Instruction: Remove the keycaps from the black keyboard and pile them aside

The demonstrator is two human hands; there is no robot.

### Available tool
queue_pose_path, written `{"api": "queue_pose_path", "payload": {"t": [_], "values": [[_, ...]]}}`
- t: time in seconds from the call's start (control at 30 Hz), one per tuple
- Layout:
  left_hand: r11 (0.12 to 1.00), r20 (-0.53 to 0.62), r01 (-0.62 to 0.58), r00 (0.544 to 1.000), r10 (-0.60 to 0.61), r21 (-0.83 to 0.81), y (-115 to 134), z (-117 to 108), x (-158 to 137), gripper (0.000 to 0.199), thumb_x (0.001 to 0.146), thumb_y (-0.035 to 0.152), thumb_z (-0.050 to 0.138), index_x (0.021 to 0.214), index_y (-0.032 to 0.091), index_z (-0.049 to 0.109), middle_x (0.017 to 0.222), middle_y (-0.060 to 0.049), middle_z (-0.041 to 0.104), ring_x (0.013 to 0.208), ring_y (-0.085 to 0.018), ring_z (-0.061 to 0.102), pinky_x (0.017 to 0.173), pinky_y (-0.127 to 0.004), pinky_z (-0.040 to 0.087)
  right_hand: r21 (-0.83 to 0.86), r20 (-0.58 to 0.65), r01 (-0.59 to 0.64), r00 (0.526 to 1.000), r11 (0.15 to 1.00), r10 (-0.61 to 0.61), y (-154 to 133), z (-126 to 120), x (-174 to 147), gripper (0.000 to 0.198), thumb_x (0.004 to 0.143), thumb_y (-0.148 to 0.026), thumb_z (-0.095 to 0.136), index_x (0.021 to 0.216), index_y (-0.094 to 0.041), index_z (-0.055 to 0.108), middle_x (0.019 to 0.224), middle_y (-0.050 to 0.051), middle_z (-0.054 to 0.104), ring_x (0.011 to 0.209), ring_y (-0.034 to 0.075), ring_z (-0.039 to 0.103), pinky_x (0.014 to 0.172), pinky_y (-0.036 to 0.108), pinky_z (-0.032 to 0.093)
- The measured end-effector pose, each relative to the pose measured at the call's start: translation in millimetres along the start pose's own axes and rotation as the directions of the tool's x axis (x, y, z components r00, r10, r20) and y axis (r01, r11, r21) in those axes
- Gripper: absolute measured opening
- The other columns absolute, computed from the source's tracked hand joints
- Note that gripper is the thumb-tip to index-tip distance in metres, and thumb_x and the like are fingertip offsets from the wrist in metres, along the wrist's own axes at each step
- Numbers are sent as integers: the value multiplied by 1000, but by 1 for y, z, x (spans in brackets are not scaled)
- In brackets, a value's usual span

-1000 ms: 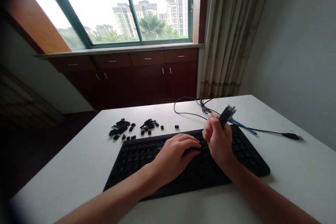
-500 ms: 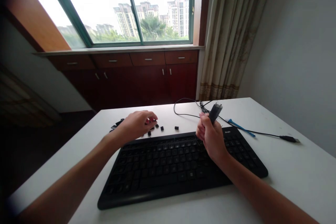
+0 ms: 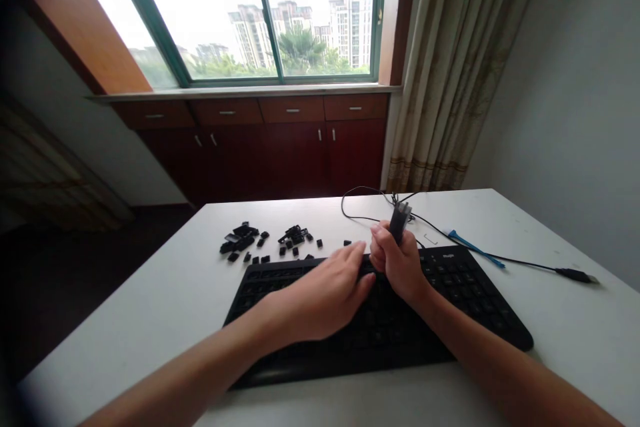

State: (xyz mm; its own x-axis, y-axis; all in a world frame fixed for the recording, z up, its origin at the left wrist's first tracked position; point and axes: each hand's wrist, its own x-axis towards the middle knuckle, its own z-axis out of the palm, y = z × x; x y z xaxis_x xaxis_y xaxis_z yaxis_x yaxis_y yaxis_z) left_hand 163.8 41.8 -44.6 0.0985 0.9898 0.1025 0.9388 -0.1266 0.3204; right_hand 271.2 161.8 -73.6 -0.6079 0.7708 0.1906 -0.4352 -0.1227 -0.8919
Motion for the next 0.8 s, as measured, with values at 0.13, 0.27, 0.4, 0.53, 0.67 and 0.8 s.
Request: {"api": "queue_pose_path", "payload": {"t": [0.13, 0.27, 0.4, 0.53, 0.67, 0.8], "values": [[998, -49, -7, 999, 10, 64, 19, 34, 3, 61, 105, 27, 32, 153, -11, 24, 161, -34, 29, 155, -41, 23, 127, -52, 23, -60, -52, 139, 988, 988, -142, 2, -1, -6, 44, 92, -34, 66, 57, -22, 42, 46, -8, 36, 39, 7, 29, 39, 22, 26], [999, -81, 5, 997, -3, 32, 15, 41, 8, 54, 107, 28, 32, 151, -4, 36, 159, -29, 37, 153, -37, 30, 128, -52, 23, -111, -40, 168, 984, 980, -173, 3, -3, -7, 44, 94, -35, 64, 57, -22, 43, 46, -7, 39, 40, 8, 32, 40, 24, 28], [999, -119, 17, 993, -23, -48, 10, 35, 13, 40, 107, 28, 40, 139, 11, 56, 153, -20, 51, 147, -33, 44, 125, -53, 31, -135, -65, 216, 972, 967, -226, 3, -3, -7, 44, 96, -34, 61, 58, -22, 42, 47, -7, 40, 40, 8, 34, 40, 24, 29], [988, -208, -34, 978, 2, -148, 4, 33, 16, 23, 103, 24, 53, 117, 19, 70, 130, -10, 69, 128, -28, 62, 119, -48, 42, -100, -79, 217, 971, 971, -225, 4, 2, -5, 44, 96, -33, 60, 58, -22, 41, 46, -8, 37, 38, 7, 31, 38, 23, 26], [977, -227, -69, 974, 23, -199, -3, 31, 19, 18, 100, 26, 60, 106, 21, 75, 119, -6, 74, 113, -26, 69, 106, -40, 52, -60, -167, 233, 956, 971, -240, 2, 2, 0, 43, 94, -30, 61, 58, -23, 40, 46, -9, 34, 37, 7, 27, 35, 22, 24], [977, -224, -48, 975, 0, -209, -10, 19, 19, 17, 99, 30, 63, 102, 22, 77, 116, -4, 77, 104, -24, 73, 96, -33, 55, -6, -299, 208, 933, 978, -200, -3, -3, 5, 42, 89, -27, 64, 58, -23, 36, 47, -10, 29, 37, 6, 24, 34, 21, 21]]}}
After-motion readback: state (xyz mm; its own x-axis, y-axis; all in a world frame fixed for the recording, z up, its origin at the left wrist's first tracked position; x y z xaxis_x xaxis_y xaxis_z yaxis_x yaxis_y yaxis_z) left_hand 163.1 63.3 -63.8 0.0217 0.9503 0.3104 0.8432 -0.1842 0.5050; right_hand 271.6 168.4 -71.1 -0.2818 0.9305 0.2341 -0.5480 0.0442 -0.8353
